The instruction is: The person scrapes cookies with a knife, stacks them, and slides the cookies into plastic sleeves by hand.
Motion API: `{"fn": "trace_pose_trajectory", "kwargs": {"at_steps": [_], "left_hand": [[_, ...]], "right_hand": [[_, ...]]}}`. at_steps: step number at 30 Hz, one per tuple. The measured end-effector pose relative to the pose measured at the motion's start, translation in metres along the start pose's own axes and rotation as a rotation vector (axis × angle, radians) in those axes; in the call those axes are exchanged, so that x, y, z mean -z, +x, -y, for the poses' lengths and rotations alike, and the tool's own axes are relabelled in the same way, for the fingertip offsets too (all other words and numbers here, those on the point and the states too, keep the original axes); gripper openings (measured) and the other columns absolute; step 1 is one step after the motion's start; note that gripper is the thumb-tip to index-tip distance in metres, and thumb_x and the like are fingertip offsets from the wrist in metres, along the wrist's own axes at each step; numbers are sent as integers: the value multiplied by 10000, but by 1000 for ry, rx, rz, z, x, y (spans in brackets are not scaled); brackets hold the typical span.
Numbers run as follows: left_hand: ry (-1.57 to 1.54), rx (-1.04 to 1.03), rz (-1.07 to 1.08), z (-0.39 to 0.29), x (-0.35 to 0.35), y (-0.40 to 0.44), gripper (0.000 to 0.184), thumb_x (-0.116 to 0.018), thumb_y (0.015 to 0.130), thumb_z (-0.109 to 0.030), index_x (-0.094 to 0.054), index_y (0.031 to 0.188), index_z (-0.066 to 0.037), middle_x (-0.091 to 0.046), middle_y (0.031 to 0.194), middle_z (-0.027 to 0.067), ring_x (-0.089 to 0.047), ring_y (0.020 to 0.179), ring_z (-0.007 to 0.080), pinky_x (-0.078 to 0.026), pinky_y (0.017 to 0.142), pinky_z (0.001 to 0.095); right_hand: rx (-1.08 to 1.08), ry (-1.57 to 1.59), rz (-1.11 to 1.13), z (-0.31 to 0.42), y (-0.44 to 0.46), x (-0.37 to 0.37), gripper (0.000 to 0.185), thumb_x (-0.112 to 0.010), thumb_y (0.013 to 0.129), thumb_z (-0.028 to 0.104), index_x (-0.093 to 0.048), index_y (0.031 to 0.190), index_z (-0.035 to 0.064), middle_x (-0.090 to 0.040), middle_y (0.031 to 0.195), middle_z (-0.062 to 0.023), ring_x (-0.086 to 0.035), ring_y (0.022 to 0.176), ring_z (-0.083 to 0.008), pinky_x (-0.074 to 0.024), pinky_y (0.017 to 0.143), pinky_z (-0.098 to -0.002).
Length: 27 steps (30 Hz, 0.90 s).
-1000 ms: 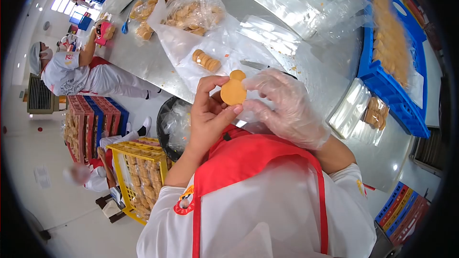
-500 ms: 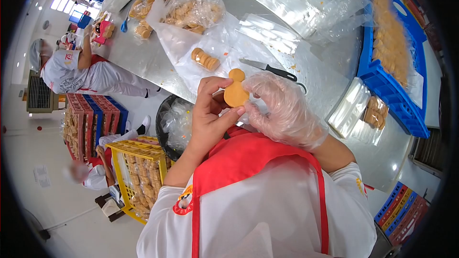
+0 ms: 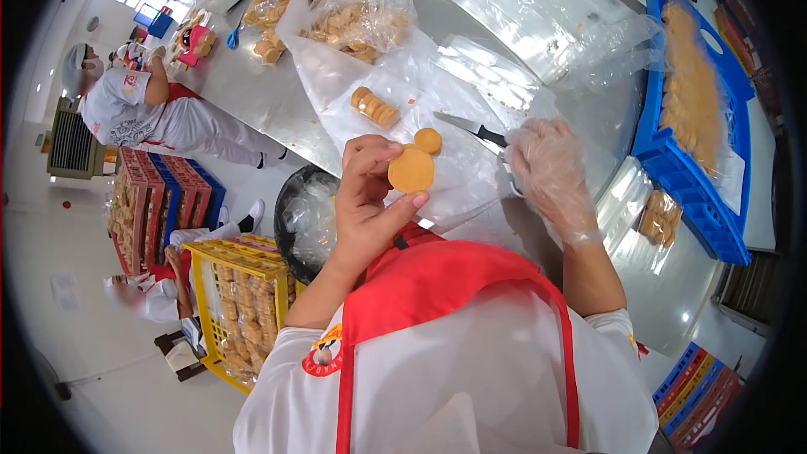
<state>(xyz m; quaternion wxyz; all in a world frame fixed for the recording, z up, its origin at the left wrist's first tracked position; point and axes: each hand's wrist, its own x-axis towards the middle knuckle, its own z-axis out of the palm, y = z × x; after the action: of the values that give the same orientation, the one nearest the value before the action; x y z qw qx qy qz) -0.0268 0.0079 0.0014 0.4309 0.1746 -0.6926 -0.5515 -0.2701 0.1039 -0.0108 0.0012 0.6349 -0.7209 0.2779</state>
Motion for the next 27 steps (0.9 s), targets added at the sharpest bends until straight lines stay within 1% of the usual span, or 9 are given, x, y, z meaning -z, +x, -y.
{"fn": "trace_pose_trajectory", "kwargs": {"at_steps": [2,5,8,10,13,16,18,23,27], "left_hand": [[7,15,-12,1,-2,0,564,-701,773,109,-497,1276,-47,-431,1233,104,-650,999,261,-584,827,368],[36,82,10,3,-6,-1,555,-721,773,88,-517,1270,-51,-425,1226,95,-605,1059,234,-549,857,343],[99,104,84,10,-8,-1,550,-759,770,30,-546,1269,-64,-423,1190,92,-560,1085,201,-518,863,305],[159,105,144,6,-11,-1,555,-761,763,23,-554,1270,-69,-421,1184,101,-559,1073,206,-525,844,301],[227,107,169,2,-13,-1,583,-755,764,23,-532,1295,-65,-421,1199,111,-555,1062,206,-526,830,295],[127,140,156,3,-11,-3,687,-725,758,73,-432,1367,-50,-392,1280,106,-562,1113,223,-516,875,336],[32,203,127,7,-10,-9,749,-678,767,125,-351,1415,-60,-420,1286,118,-579,1088,214,-518,857,323],[-61,232,39,1,-15,-9,749,-616,778,166,-326,1428,-68,-448,1279,129,-602,1086,207,-525,887,307],[-106,193,-2,-7,-17,-7,704,-639,792,174,-377,1405,-53,-452,1249,108,-612,975,136,-502,798,247]], "right_hand": [[46,181,-38,3,-6,-2,183,-650,845,32,-669,1027,16,-651,1026,-156,-625,958,-303,-502,838,-357],[-90,721,-31,38,-2,13,228,-648,847,15,-666,1074,24,-645,1021,-139,-640,943,-260,-508,807,-341],[2,845,30,58,1,18,289,-623,892,-2,-618,1181,14,-616,1063,-112,-637,927,-209,-508,801,-300],[-63,1040,144,66,3,15,313,-619,923,24,-585,1234,12,-601,1096,-119,-624,949,-216,-506,831,-309],[88,821,53,65,5,3,310,-616,942,50,-576,1246,8,-589,1129,-132,-613,1003,-223,-498,863,-312],[51,873,42,62,4,-3,336,-621,954,123,-556,1266,17,-613,1057,-119,-616,999,-221,-499,872,-345],[-245,1335,65,72,-1,-7,266,-605,973,113,-554,1216,18,-592,1035,-76,-588,987,-164,-486,884,-307],[-40,1156,35,58,-2,-15,227,-606,966,57,-520,1176,39,-577,1085,-67,-572,1011,-149,-476,912,-297],[-148,1533,88,66,-6,-16,276,-622,947,36,-494,1190,60,-539,1143,-37,-537,1066,-133,-455,947,-297]]}}
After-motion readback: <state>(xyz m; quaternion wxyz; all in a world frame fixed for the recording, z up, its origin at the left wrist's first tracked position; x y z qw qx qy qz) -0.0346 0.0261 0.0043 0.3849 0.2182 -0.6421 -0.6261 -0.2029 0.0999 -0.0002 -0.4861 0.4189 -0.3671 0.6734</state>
